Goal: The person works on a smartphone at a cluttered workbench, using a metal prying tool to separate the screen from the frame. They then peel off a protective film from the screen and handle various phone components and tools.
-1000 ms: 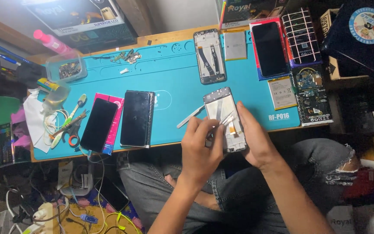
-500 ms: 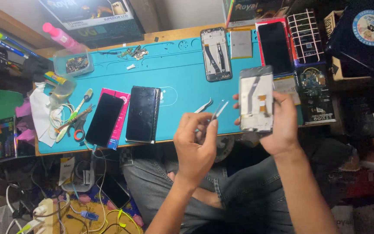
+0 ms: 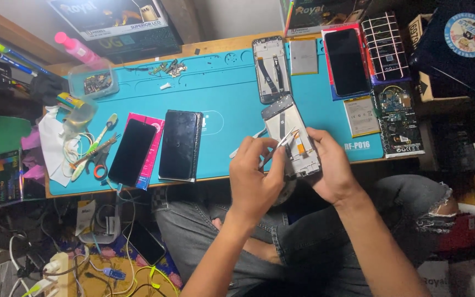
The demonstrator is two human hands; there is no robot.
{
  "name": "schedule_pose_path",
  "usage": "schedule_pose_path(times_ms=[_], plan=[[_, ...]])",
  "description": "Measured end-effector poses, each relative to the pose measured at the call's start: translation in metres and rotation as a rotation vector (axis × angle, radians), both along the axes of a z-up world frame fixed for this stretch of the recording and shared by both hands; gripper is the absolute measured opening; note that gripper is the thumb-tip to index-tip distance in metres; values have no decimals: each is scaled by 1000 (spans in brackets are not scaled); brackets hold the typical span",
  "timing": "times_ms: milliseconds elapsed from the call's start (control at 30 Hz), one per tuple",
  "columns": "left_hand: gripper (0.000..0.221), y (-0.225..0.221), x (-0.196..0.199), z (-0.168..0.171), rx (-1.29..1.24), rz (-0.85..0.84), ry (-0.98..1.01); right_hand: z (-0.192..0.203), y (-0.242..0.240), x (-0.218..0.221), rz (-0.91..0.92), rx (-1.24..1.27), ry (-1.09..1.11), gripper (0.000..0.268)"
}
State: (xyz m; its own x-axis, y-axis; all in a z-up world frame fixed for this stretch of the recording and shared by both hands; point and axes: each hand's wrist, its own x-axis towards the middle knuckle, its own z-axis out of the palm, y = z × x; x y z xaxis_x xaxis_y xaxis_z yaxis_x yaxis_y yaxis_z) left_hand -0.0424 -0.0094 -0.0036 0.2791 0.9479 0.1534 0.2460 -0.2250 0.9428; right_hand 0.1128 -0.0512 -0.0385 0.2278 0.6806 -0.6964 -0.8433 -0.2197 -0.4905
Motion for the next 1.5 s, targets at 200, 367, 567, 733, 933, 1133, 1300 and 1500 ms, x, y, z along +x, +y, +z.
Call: schedule_pose_path(times_ms=[200, 367, 567, 733, 933, 1133, 1300, 1500], plan=[[1, 4, 0, -2, 41, -51, 5, 19, -4, -7, 43, -31, -25, 47], [7, 0, 0, -8, 15, -66, -83, 13, -6, -10, 12, -35, 15, 47], [9, 6, -3, -14, 44, -79, -40, 25, -5, -13, 45, -59, 32, 45], [8, 4, 2, -17, 38, -68, -45, 22, -2, -12, 59, -56, 29, 45], [8, -2, 6, -17, 12, -17, -43, 25, 3, -16, 69, -69, 24, 46], [8, 1, 10, -17, -23, -30, -46, 27, 2, -11, 61, -87, 18, 44], [7, -4, 15, -20, -45, 4, -67, 26, 3, -17, 60, -55, -18, 47], [9, -9, 15, -14, -98, 52, -78, 34, 1, -26, 23, -26, -67, 43]])
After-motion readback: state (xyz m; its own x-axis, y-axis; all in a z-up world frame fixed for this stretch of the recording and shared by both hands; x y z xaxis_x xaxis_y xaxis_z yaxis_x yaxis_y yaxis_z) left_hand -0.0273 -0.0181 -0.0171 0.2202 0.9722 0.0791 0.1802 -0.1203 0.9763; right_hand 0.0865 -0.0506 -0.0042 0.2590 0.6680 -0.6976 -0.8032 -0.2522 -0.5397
